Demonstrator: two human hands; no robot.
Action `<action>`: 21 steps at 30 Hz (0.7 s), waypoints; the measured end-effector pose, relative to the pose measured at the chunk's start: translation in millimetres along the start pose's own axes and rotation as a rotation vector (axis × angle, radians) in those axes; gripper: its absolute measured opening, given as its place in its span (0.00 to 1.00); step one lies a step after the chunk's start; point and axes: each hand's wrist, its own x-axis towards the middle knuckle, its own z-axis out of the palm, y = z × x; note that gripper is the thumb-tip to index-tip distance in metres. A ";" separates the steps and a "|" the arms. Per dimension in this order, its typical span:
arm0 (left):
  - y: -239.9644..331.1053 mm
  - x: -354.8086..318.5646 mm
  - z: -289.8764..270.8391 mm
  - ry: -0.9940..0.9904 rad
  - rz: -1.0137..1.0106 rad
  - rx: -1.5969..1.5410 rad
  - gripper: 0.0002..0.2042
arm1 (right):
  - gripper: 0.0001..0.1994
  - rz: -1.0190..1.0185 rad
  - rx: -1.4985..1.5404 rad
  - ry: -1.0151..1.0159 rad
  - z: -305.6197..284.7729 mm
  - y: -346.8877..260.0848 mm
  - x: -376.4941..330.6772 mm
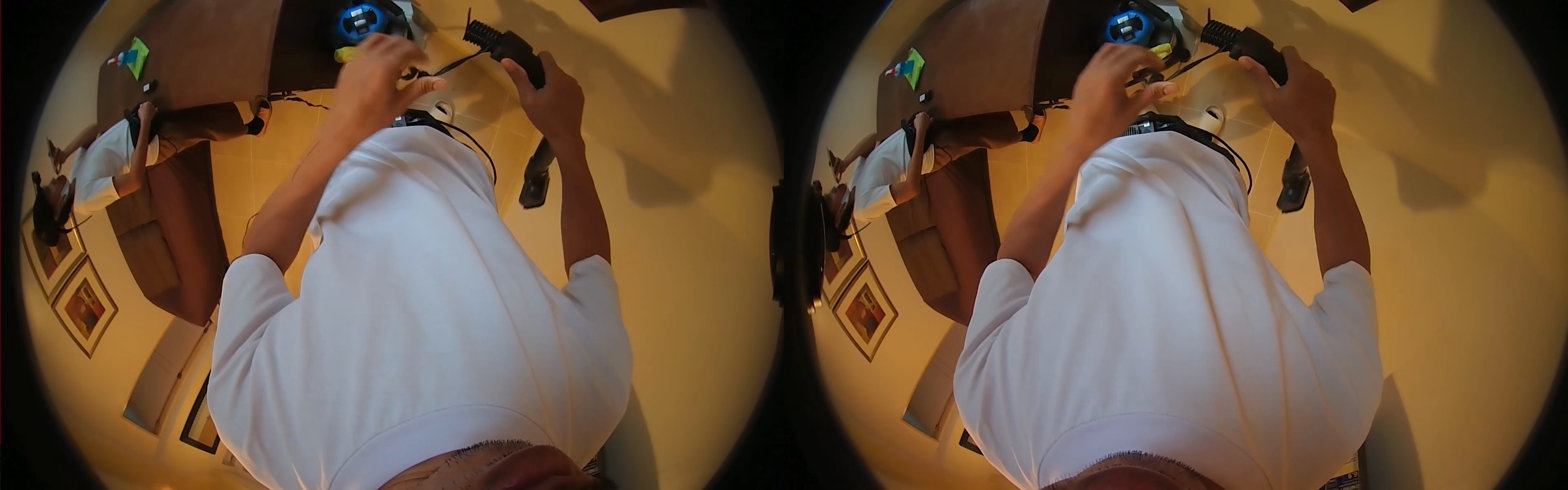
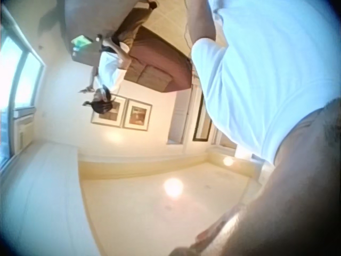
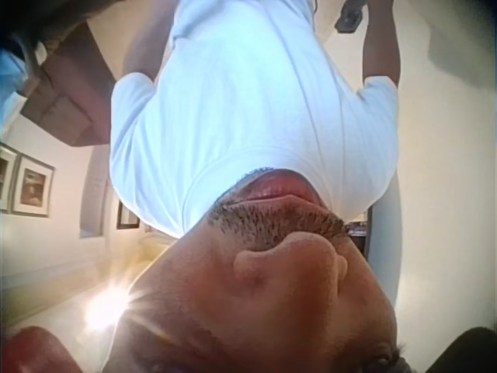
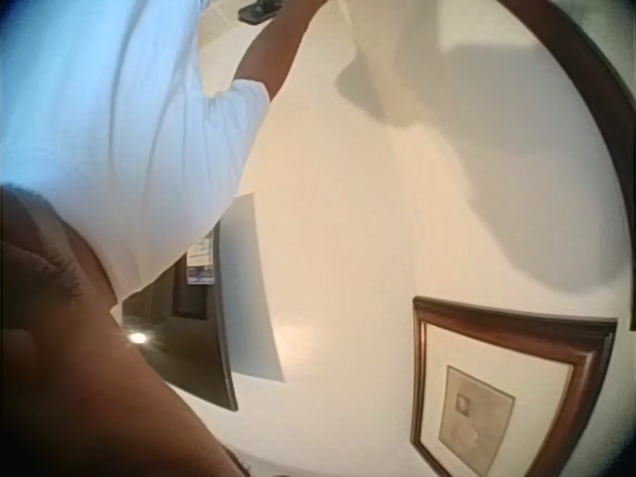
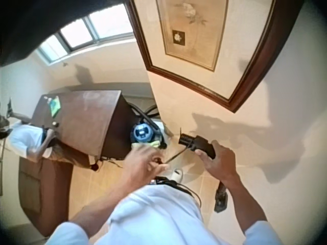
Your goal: The person assembles a vacuum cleaner by connecting the hose to the handle and then attaching a brush tool to the end of the hose, using their hands to press and secure the pieces together.
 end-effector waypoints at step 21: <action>17.9 60.1 -71.1 -0.414 0.265 -0.363 0.21 | 0.28 -0.642 0.111 0.263 -74.4 -37.5 -10.3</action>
